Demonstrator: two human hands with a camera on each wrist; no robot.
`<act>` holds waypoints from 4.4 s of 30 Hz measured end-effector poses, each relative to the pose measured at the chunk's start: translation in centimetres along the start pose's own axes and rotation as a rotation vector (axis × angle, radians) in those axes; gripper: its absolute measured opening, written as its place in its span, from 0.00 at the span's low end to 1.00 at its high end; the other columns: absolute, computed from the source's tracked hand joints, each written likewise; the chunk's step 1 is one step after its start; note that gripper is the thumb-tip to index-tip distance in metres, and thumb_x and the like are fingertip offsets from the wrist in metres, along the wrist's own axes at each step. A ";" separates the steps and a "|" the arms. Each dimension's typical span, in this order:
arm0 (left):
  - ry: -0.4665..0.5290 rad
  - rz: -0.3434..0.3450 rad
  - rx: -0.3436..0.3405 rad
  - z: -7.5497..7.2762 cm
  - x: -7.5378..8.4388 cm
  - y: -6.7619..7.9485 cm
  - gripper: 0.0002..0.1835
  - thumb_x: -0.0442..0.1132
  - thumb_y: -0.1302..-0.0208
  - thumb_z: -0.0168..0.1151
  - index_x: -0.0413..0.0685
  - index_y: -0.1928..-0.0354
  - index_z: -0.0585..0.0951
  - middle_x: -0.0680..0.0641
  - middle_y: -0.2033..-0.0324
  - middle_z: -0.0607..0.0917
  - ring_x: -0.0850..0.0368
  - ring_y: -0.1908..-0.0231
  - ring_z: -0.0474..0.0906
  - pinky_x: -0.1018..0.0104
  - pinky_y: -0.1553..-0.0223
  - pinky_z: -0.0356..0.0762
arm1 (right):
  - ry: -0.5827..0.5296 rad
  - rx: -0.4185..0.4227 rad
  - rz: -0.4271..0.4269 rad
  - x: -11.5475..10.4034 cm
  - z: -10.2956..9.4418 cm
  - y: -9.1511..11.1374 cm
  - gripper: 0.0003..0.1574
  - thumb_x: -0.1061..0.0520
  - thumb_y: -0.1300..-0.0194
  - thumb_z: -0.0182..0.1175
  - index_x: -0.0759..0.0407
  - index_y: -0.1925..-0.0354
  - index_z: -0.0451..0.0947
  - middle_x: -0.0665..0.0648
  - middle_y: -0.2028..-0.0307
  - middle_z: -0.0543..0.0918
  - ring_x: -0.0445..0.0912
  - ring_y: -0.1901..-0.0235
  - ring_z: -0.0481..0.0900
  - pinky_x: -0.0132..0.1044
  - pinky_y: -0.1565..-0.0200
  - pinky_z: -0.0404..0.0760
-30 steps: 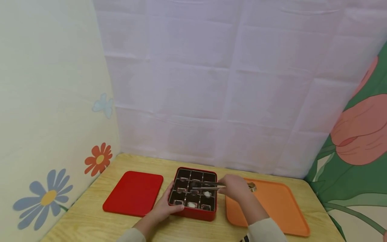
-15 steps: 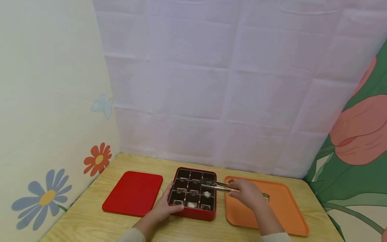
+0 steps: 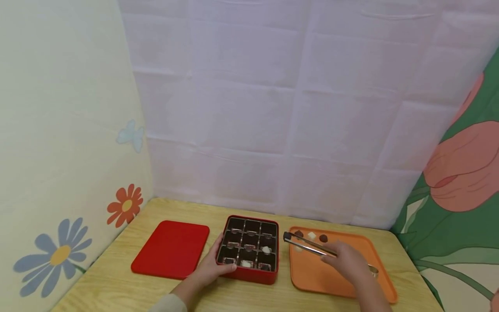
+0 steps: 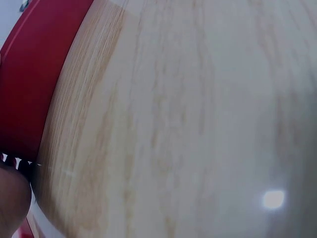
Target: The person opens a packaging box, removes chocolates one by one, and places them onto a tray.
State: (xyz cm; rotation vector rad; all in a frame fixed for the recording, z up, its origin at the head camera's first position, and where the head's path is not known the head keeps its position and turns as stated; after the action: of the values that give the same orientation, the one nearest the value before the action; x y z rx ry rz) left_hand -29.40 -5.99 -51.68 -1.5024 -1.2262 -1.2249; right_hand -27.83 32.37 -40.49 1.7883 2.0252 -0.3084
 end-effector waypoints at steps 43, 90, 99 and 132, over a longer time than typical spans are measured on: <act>0.017 0.039 -0.015 0.1 0.1 -0.2 0.60 0.38 0.50 0.77 0.47 0.22 0.45 0.31 0.27 0.56 0.36 0.33 0.61 0.41 0.35 0.60 | 0.113 -0.103 0.180 7.2 0.7 0.1 0.35 0.43 0.44 0.69 0.68 0.47 0.80 0.69 0.51 0.84 0.63 0.52 0.81 0.55 0.54 0.79; 0.026 0.020 -0.010 0.2 0.0 -0.1 0.60 0.36 0.49 0.76 0.49 0.22 0.45 0.32 0.28 0.58 0.40 0.38 0.66 0.43 0.37 0.65 | 0.197 0.033 -0.035 -2.3 -0.6 -1.1 0.30 0.45 0.45 0.70 0.55 0.45 0.82 0.59 0.48 0.85 0.59 0.50 0.82 0.54 0.56 0.80; 0.008 0.027 -0.001 0.2 -0.3 -0.1 0.61 0.39 0.51 0.77 0.48 0.22 0.45 0.29 0.27 0.55 0.33 0.33 0.60 0.37 0.35 0.61 | 0.210 0.026 -0.089 -4.9 0.0 -1.9 0.25 0.48 0.45 0.71 0.53 0.49 0.85 0.55 0.52 0.87 0.55 0.53 0.83 0.53 0.56 0.81; 0.012 0.029 0.011 0.2 0.2 0.2 0.60 0.36 0.51 0.76 0.49 0.22 0.46 0.32 0.28 0.58 0.41 0.38 0.66 0.46 0.37 0.64 | 0.572 0.027 -0.204 -11.9 1.4 -3.3 0.09 0.56 0.49 0.74 0.56 0.74 0.82 0.50 0.75 0.82 0.45 0.75 0.78 0.42 0.71 0.79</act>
State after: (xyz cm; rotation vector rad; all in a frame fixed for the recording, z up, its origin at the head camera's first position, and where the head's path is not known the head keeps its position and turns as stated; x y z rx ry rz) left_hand -29.17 -5.80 -51.49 -1.4970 -1.1977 -1.2049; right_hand -29.85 20.63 -36.76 1.8337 2.6076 0.1422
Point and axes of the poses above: each hand's wrist, its own y-axis away from the middle knuckle, its own z-axis out of the palm, x = y × z, the point moved 3 cm from there along -y, towards the middle knuckle
